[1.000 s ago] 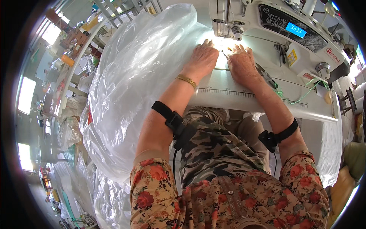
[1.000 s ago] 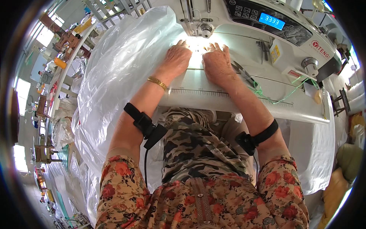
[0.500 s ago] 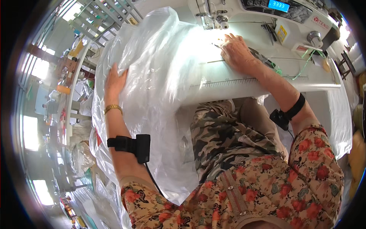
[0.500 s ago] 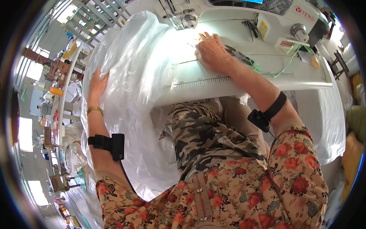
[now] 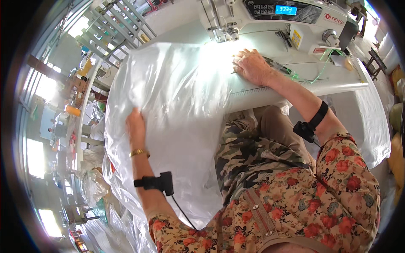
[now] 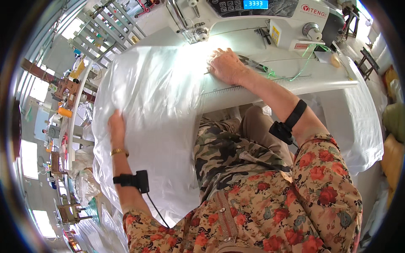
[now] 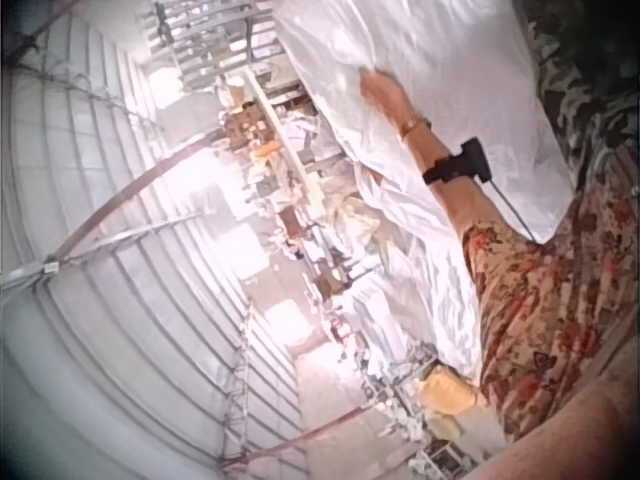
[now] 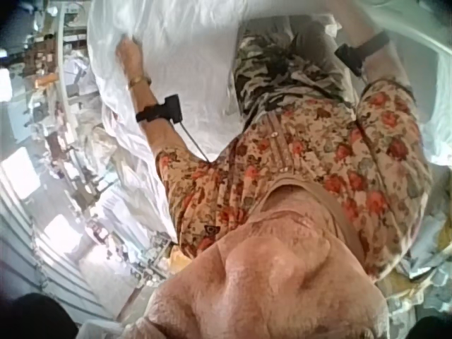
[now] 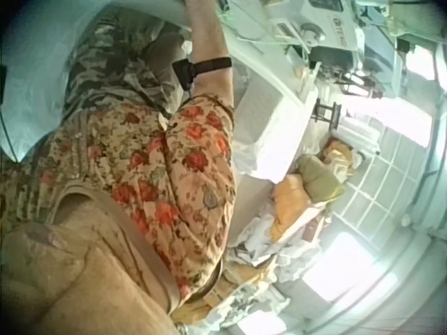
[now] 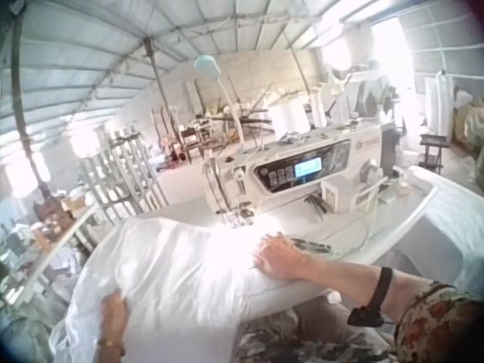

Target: Sewing the edge of a large white plastic sheet using an industrial sewing machine.

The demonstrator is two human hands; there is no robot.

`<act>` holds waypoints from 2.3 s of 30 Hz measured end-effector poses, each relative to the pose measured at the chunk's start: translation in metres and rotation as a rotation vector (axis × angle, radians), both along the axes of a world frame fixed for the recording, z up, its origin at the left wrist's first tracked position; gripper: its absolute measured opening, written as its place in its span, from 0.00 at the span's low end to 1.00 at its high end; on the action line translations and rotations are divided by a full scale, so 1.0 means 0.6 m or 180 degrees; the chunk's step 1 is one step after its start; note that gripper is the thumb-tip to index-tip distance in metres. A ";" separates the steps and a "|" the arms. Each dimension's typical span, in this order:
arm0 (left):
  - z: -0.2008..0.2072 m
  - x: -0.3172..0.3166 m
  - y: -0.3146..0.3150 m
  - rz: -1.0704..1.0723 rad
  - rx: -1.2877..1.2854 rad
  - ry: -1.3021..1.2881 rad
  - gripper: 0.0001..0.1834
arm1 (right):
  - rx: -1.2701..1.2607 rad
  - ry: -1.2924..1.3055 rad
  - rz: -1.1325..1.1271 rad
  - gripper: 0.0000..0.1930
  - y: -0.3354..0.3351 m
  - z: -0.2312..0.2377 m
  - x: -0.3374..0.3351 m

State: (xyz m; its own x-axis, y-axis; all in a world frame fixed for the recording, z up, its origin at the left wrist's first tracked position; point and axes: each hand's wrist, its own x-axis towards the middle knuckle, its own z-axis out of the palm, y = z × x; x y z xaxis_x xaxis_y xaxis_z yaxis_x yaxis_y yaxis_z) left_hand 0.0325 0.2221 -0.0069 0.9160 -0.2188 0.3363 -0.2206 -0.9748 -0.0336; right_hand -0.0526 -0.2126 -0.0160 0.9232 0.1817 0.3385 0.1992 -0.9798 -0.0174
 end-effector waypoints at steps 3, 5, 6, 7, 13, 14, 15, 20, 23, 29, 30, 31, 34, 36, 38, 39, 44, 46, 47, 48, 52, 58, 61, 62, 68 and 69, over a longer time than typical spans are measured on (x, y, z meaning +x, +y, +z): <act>0.024 -0.033 0.088 0.0255 -0.0230 -0.0173 0.08 | 0.0240 -0.0150 0.0228 0.13 -0.001 0.015 -0.038; 0.034 -0.042 0.127 0.0167 -0.0354 -0.0346 0.08 | 0.0364 -0.0204 0.0332 0.12 0.002 0.009 -0.066; 0.061 -0.055 0.130 0.0280 -0.0422 -0.0376 0.10 | 0.0287 -0.0414 0.0462 0.11 0.000 0.005 -0.085; 0.080 -0.072 0.145 0.0454 -0.0472 -0.0410 0.11 | 0.0232 -0.0621 0.0651 0.10 0.009 -0.002 -0.102; 0.126 -0.101 0.163 0.0641 -0.0382 -0.0011 0.12 | 0.1912 -0.0304 0.1750 0.07 0.091 -0.070 -0.238; 0.132 -0.105 0.133 0.0986 -0.0027 0.0224 0.14 | 0.2694 0.0058 0.1605 0.07 0.100 -0.098 -0.238; 0.139 -0.105 0.108 0.0946 -0.0014 0.0193 0.14 | 0.2701 0.0011 0.1580 0.07 0.110 -0.134 -0.229; 0.158 -0.130 -0.065 -0.0821 0.0194 -0.1127 0.22 | 0.6036 0.2838 -0.0221 0.11 0.202 -0.177 -0.202; 0.138 -0.111 -0.150 -0.1711 -0.0588 0.0078 0.20 | 0.5215 0.3087 0.1809 0.15 0.288 -0.079 -0.248; 0.045 -0.055 -0.130 -0.0677 -0.0076 0.0784 0.24 | 0.3964 0.2375 0.2674 0.16 0.280 -0.082 -0.239; 0.033 -0.048 -0.133 -0.0707 -0.0100 0.0785 0.24 | 0.4495 0.3162 0.1704 0.15 0.255 -0.103 -0.224; 0.025 -0.046 -0.134 -0.0705 -0.0158 0.0728 0.26 | 0.5043 0.2918 0.0943 0.14 0.238 -0.124 -0.213; 0.021 -0.047 -0.143 -0.0676 -0.0219 0.0694 0.30 | 0.5975 0.2466 -0.0089 0.12 0.207 -0.210 -0.159; 0.022 -0.044 -0.142 -0.0609 -0.0232 0.0694 0.31 | 0.6380 0.2315 -0.0303 0.12 0.215 -0.217 -0.144; 0.020 -0.041 -0.138 -0.0509 -0.0189 0.0899 0.33 | 0.6532 0.2398 0.0324 0.11 0.250 -0.170 -0.150; 0.011 -0.035 -0.136 -0.0522 -0.0181 0.0913 0.33 | 0.6546 0.2392 0.0305 0.11 0.259 -0.146 -0.160; 0.002 -0.025 -0.128 -0.0545 -0.0312 0.0929 0.38 | 0.5558 0.3763 0.1459 0.14 0.272 -0.141 -0.172; 0.001 -0.026 -0.136 -0.0576 -0.0307 0.0884 0.38 | 0.5745 0.3564 0.1161 0.14 0.268 -0.164 -0.161; 0.000 -0.027 -0.140 -0.0582 -0.0311 0.0839 0.38 | 0.5450 0.3365 0.1074 0.14 0.260 -0.176 -0.155; 0.002 -0.028 -0.140 -0.0592 -0.0297 0.0832 0.38 | 0.5153 0.3185 0.1005 0.14 0.254 -0.180 -0.151; 0.022 -0.030 -0.132 -0.0624 -0.0330 0.0968 0.38 | 0.4612 0.2693 0.1226 0.17 0.245 -0.186 -0.179; 0.131 -0.050 -0.215 -0.0424 0.0161 0.1466 0.36 | 0.4981 0.2899 0.0883 0.19 0.163 -0.138 -0.257; 0.143 -0.059 -0.326 -0.0938 -0.0007 0.1029 0.28 | 0.4907 0.2765 0.0960 0.18 0.158 -0.160 -0.256; 0.121 -0.046 -0.350 -0.1553 -0.0259 0.0654 0.26 | 0.4762 0.2877 0.0988 0.18 0.161 -0.159 -0.253; 0.042 -0.009 -0.434 -0.2038 -0.0073 0.0408 0.17 | 0.4485 0.2890 0.1066 0.18 0.173 -0.159 -0.247; 0.038 -0.009 -0.442 -0.2061 -0.0072 0.0413 0.17 | 0.4474 0.2700 0.1006 0.18 0.166 -0.160 -0.248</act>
